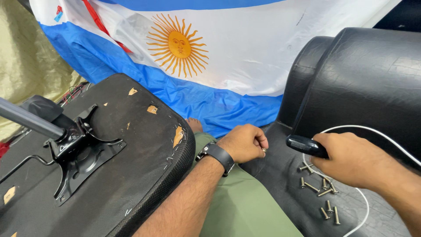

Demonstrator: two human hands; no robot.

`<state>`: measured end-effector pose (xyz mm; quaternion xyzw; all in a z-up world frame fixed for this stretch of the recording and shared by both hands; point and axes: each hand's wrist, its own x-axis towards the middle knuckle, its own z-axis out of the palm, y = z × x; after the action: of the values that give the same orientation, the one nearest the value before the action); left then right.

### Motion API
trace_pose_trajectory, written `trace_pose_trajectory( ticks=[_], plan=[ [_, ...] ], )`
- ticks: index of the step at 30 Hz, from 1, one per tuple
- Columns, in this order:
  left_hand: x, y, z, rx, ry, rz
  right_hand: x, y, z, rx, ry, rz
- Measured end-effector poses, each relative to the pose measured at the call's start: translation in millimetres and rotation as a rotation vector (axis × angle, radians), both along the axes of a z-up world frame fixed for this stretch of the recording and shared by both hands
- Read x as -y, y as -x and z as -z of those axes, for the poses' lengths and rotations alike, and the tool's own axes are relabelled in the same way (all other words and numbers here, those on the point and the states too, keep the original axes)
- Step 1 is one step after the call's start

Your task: The person uses a screwdriver to fasten screws into the metal base of an office chair seat. They tighten multiple screws one by one, repositioning the seat as needed to access different screw holes.

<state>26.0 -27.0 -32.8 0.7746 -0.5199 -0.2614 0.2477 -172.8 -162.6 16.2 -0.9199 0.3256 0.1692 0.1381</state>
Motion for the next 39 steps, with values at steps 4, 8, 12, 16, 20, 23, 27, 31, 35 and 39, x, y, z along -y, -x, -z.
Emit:
trace_pose_trajectory(
  ticks=[4, 8, 12, 16, 20, 23, 27, 31, 35, 39],
  plan=[
    [-15, 1, -24, -0.03, 0.133, -0.038, -3, -5, -21, 0.203, -0.477, 0.032],
    [-51, -6, -60, 0.119, 0.291, -0.132, -30, -56, -16, 0.75, -1.07, 0.05],
    [-111, -19, -94, 0.112, 0.401, -0.29, -66, -105, -27, 0.978, -1.209, 0.069],
    [-182, -28, -114, 0.064, 0.361, -0.586, -99, -136, -58, 1.076, -1.051, -0.083],
    [-253, -42, -115, 0.047, 0.431, -0.789, -132, -158, -75, 1.124, -1.049, -0.152],
    [-295, -50, -113, 0.027, 0.5, -0.942, -158, -175, -80, 1.12, -1.101, -0.143],
    [-339, -54, -107, 0.073, 0.562, -1.138, -190, -198, -77, 1.207, -1.154, -0.206],
    [-368, -54, -98, 0.13, 0.49, -1.267, -216, -212, -71, 1.333, -1.274, -0.366],
    [-373, -57, -85, 0.083, 0.541, -1.249, -235, -225, -69, 1.364, -1.272, -0.464],
    [-375, -60, -78, 0.045, 0.526, -1.265, -247, -228, -69, 1.303, -1.286, -0.51]
  ],
)
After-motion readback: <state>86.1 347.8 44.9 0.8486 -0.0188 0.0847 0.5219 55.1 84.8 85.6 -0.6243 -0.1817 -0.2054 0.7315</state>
